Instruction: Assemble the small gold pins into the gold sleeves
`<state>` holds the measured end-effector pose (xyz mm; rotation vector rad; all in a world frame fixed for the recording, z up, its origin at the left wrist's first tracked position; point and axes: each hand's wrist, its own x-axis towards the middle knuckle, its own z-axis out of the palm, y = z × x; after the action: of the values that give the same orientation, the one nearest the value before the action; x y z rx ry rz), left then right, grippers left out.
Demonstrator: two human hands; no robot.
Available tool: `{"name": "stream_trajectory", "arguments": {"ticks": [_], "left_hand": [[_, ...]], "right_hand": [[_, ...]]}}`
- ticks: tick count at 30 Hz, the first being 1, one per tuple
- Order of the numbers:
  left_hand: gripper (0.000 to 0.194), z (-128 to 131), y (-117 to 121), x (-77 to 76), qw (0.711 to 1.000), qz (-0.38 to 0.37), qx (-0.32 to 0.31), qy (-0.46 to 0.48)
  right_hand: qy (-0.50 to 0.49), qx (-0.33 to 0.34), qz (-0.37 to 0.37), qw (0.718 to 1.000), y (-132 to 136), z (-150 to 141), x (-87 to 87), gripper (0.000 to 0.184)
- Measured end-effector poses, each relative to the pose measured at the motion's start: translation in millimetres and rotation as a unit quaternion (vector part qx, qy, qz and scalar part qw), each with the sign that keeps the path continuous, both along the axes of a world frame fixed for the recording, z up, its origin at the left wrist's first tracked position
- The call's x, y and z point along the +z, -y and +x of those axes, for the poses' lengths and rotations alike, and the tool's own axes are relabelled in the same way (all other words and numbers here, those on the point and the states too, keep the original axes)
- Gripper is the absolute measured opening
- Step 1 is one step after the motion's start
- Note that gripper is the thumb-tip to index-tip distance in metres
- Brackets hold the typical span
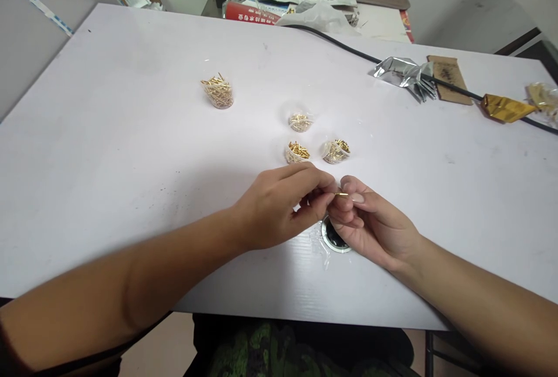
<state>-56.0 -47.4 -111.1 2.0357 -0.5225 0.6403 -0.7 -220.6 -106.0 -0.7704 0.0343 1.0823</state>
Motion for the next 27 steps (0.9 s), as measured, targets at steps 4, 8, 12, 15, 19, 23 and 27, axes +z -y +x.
{"name": "stream_trajectory", "arguments": {"ticks": [4,8,12,15,19,23,27], "left_hand": [[0.006,0.1,-0.4,0.5,1.0,0.005,-0.005,0.008],[0.005,0.0,-0.2,0.5,1.0,0.013,-0.007,0.023],[0.006,-0.3,0.0,0.0,1.0,0.011,-0.011,0.023],[0.006,-0.4,-0.3,0.0,1.0,0.013,-0.015,0.019],[0.008,-0.3,-0.9,0.6,1.0,0.02,-0.015,0.018],[0.01,-0.2,-2.0,1.7,0.999,0.039,-0.016,0.026],[0.01,-0.6,-3.0,3.2,0.998,0.053,-0.015,0.029]], "right_hand": [[-0.001,0.001,0.002,1.0,1.0,0.4,0.0,0.006],[0.008,-0.008,-0.013,1.0,0.7,-0.6,-0.7,0.005],[0.007,-0.022,-0.04,0.999,-1.3,-1.6,-0.5,0.01],[0.002,-0.026,-0.041,0.999,-3.9,-1.4,0.2,0.01],[0.001,-0.027,-0.051,0.998,-5.8,-1.1,1.0,0.011],[0.007,-0.022,-0.055,0.998,-3.9,-1.3,1.7,0.011],[0.001,-0.016,-0.046,0.999,-1.5,-1.5,2.4,0.009]]}}
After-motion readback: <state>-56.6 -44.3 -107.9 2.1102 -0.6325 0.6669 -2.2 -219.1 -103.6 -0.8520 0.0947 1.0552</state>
